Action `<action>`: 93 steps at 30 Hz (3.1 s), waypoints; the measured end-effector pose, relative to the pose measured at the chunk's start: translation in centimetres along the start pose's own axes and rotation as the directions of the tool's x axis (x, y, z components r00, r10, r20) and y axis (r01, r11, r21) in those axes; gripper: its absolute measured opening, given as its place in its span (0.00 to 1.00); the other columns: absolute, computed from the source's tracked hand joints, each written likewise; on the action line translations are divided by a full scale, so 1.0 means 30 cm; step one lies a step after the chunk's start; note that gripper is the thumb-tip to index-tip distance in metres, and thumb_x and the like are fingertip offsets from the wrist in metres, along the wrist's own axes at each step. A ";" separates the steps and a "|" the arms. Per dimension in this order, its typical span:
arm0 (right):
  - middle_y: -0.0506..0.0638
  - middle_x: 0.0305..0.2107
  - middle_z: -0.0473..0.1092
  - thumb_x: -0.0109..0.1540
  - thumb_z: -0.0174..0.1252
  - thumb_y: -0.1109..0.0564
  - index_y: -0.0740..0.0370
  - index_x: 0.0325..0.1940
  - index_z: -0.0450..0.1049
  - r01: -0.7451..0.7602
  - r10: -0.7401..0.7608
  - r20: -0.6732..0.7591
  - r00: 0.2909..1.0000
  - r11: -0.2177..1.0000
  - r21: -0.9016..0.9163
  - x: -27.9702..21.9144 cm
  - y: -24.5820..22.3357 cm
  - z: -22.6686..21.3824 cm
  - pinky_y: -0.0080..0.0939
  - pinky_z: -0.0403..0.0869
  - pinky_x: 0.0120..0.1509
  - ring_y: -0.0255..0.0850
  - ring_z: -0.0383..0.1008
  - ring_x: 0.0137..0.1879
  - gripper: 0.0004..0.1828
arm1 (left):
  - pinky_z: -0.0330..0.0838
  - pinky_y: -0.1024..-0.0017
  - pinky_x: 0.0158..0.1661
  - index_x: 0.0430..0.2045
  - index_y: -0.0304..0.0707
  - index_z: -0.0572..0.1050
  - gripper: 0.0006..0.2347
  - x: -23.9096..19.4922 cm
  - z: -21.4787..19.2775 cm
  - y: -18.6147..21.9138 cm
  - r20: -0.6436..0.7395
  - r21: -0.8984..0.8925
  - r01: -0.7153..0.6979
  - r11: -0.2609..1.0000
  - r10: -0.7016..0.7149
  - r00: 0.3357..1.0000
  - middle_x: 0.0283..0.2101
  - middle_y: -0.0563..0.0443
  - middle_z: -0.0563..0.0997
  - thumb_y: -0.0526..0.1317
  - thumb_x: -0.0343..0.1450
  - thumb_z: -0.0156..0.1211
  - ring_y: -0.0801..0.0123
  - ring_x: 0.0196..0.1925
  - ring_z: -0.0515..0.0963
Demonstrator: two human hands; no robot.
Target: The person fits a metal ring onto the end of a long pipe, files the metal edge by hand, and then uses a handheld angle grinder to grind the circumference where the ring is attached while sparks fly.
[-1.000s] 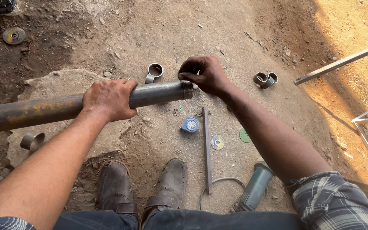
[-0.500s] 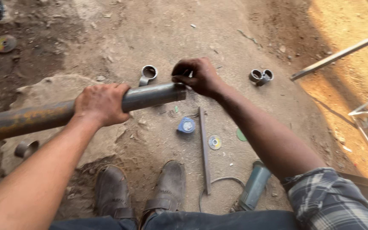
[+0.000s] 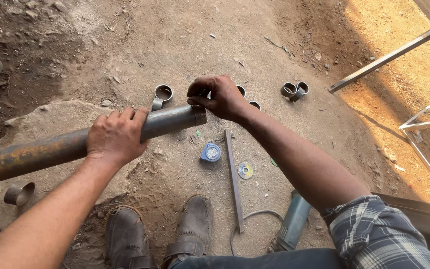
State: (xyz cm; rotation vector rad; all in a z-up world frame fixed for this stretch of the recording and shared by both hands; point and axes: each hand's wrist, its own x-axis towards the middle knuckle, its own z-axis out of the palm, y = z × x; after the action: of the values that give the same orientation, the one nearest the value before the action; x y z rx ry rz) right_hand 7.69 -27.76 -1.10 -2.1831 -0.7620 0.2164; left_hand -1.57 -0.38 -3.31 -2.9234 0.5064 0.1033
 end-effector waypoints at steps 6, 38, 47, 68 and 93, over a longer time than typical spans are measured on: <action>0.45 0.33 0.80 0.63 0.66 0.57 0.56 0.39 0.78 0.017 -0.017 0.023 1.000 1.000 -0.005 -0.006 0.006 -0.004 0.37 0.81 0.45 0.34 0.83 0.41 0.03 | 0.83 0.68 0.40 0.58 0.45 0.72 0.25 0.008 0.026 0.001 -0.090 -0.014 0.016 1.000 -0.017 0.996 0.39 0.50 0.83 0.43 0.65 0.69 0.68 0.36 0.85; 0.47 0.35 0.80 0.63 0.66 0.55 0.56 0.42 0.78 0.024 -0.028 -0.030 0.999 0.992 -0.127 0.001 0.015 0.017 0.41 0.82 0.46 0.37 0.83 0.42 0.06 | 0.79 0.62 0.56 0.62 0.65 0.68 0.30 0.084 -0.135 -0.032 0.499 -0.244 0.197 0.950 -0.051 0.865 0.46 0.55 0.83 0.45 0.63 0.73 0.65 0.48 0.83; 0.47 0.35 0.80 0.64 0.64 0.55 0.56 0.42 0.78 0.030 -0.034 -0.036 0.999 0.994 -0.106 -0.004 0.021 0.025 0.40 0.82 0.47 0.37 0.84 0.42 0.04 | 0.82 0.71 0.33 0.62 0.48 0.72 0.17 0.019 0.084 0.019 -0.154 -0.019 0.004 1.000 -0.007 0.988 0.40 0.50 0.85 0.37 0.77 0.60 0.70 0.31 0.84; 0.47 0.36 0.81 0.65 0.63 0.55 0.56 0.42 0.78 0.077 -0.082 -0.030 0.996 0.986 -0.148 -0.019 0.033 0.021 0.42 0.83 0.47 0.38 0.84 0.43 0.04 | 0.79 0.61 0.54 0.64 0.65 0.66 0.32 0.101 -0.148 -0.009 0.495 -0.272 0.203 0.941 -0.044 0.868 0.47 0.54 0.83 0.40 0.63 0.70 0.66 0.48 0.83; 0.49 0.35 0.79 0.63 0.67 0.57 0.60 0.40 0.79 -0.131 0.160 -0.282 0.946 0.984 0.119 -0.045 0.181 -0.064 0.37 0.80 0.49 0.35 0.80 0.42 0.06 | 0.79 0.59 0.53 0.72 0.69 0.51 0.48 0.141 -0.115 0.103 0.328 -0.323 0.140 0.936 -0.028 0.944 0.60 0.51 0.71 0.76 0.56 0.60 0.62 0.56 0.77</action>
State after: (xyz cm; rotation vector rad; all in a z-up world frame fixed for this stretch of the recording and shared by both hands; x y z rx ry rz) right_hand 9.81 -32.51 -3.96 -2.1164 -0.4159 0.0045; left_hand 1.50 -5.28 -0.81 -3.1604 0.3346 0.7101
